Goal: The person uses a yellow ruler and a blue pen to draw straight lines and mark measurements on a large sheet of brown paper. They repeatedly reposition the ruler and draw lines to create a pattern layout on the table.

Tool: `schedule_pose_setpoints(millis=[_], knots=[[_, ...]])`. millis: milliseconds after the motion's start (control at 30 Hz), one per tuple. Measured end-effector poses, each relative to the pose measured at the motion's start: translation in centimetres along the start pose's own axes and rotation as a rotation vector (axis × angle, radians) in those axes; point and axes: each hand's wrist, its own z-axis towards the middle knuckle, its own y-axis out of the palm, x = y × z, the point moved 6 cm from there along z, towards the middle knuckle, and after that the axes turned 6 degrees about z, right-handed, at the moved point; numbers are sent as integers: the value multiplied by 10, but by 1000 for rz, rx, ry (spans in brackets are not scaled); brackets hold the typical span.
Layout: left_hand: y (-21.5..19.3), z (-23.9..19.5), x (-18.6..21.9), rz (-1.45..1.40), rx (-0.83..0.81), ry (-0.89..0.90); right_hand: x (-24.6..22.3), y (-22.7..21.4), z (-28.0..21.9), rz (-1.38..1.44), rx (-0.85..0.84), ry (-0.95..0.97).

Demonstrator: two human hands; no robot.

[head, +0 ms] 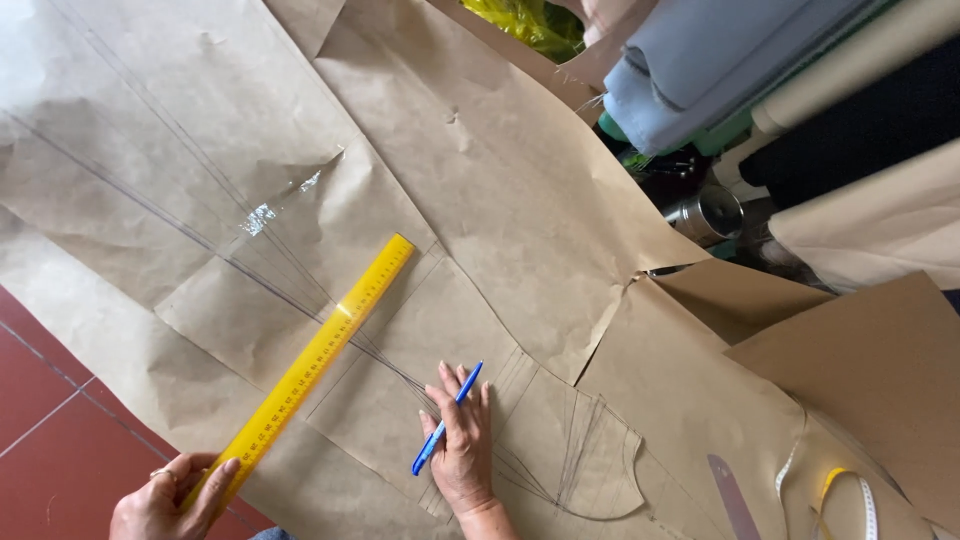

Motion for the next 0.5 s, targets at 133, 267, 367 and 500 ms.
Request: schedule_pose_setpoints(millis=[133,267,367,500], knots=[[10,6,4,112,-66,47,-1,0,0,-19,42,-10],[9,4,25,115,-133,43,-3,-1,2,-24,45,-10],[6,4,34,212,-164,26,-3,-1,2,-22,47,-2],[5,6,40,210,-247,-38,-3,-1,3,-25,44,-5]])
